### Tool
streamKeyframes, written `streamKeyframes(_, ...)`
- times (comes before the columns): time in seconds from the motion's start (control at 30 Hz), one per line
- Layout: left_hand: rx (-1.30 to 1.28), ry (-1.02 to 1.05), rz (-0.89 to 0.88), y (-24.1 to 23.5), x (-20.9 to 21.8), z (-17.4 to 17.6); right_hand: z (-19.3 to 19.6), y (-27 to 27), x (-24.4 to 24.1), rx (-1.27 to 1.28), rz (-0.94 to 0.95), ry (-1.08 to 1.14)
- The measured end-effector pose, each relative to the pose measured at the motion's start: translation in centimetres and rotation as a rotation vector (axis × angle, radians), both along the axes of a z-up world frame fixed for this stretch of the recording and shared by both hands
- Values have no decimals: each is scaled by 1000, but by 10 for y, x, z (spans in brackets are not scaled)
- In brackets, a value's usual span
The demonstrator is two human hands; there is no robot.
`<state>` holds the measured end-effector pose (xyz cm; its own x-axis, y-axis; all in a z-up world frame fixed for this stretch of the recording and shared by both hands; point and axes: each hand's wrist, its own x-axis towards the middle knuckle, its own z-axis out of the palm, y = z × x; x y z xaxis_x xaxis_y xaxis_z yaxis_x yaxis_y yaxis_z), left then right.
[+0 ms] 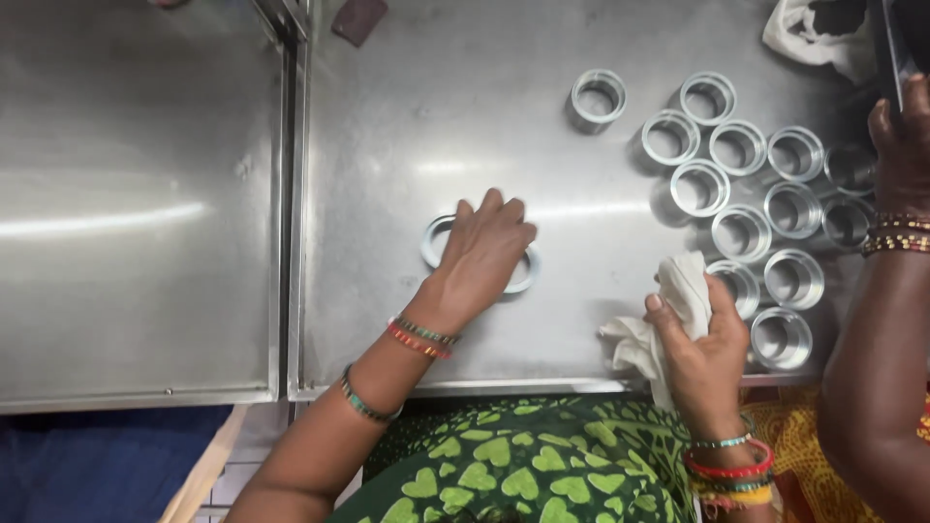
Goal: Cleaning and wiping cylindrical metal rings with a cloth on a metal workstation.
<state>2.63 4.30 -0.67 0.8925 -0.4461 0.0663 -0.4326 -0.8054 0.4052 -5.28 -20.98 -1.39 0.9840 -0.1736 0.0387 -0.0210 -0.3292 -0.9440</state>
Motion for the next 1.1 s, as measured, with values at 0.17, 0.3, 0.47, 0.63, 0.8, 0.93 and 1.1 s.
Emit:
streamKeyframes(0.17,191,-43,65,-7,21,-3,-4,4,6,42,-31,70)
streamKeyframes(0.3,-149,-360,75,-56,83,-27,-1,22,7,84,18,196)
streamKeyframes(0.47,-160,-449,137,-88,126,-72,5,19,1,-128,190,-111)
streamKeyframes(0.63,-375,21,87,-53,44,-33,-7,-7,5,-220,-15,111)
streamKeyframes(0.8,-785,503,157,-40,-32,-49,-28,28,11,-691,159,-420)
streamKeyframes(0.93,-1076,797,29,-19,-62,-44,-32,40,11,-465,307,-630)
streamKeyframes(1.1,-1071,698,-93,-18,-64,-36,-43,33,2,446,273,155)
